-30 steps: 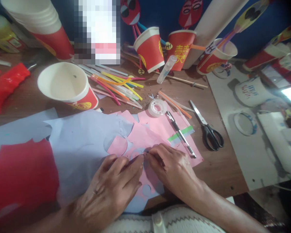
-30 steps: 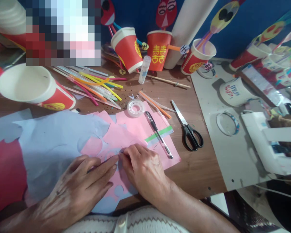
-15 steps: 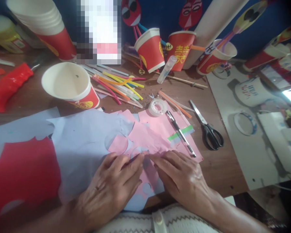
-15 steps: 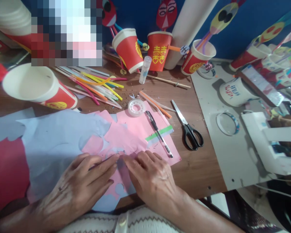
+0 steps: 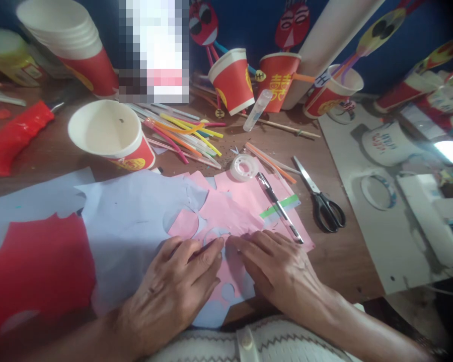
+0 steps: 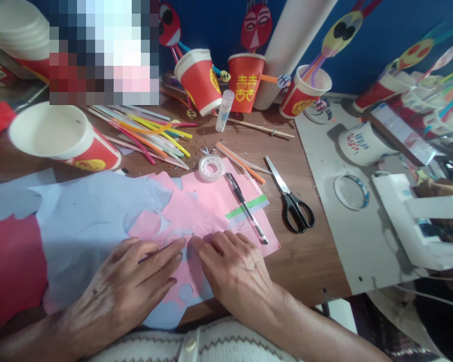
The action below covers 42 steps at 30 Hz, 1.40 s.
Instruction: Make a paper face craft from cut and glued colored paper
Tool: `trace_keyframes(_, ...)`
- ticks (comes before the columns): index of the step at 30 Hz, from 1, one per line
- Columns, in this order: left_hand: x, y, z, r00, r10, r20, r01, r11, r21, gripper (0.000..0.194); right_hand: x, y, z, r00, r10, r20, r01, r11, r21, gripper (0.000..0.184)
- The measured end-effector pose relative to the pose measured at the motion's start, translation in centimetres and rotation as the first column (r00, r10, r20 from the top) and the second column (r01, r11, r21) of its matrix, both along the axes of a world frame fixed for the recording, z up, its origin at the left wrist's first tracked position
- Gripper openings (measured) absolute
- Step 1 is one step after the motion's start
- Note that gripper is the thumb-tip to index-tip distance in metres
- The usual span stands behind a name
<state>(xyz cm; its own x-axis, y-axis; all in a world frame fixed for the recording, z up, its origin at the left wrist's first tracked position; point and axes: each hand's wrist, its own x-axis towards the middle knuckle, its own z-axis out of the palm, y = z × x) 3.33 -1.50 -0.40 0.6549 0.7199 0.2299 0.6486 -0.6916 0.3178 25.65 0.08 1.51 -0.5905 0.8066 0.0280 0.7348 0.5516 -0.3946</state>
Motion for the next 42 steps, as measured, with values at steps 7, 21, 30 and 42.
trace_keyframes(7,0.0,0.2,0.2,1.000,-0.007,0.016,0.007,1.000,-0.006,0.023,1.3,-0.4,-0.1,0.997,-0.052,-0.061,0.055,0.997,0.060,0.030)
trace_keyframes(21,-0.2,-0.1,0.1,1.000,-0.016,0.007,0.016,1.000,0.004,0.026,0.2,-0.4,-0.1,0.988,0.056,0.145,-0.065,0.996,0.060,0.055)
trace_keyframes(30,-0.2,-0.2,-0.2,0.996,0.029,0.080,-0.027,0.999,-0.031,0.022,0.1,-0.6,-0.4,0.986,0.083,0.144,-0.094,0.993,0.072,0.050)
trace_keyframes(42,-0.1,-0.3,-0.3,0.993,0.038,0.108,-0.037,0.999,-0.016,0.021,-0.5,-0.5,-0.2,0.989,0.096,0.116,-0.106,0.991,0.078,0.039)
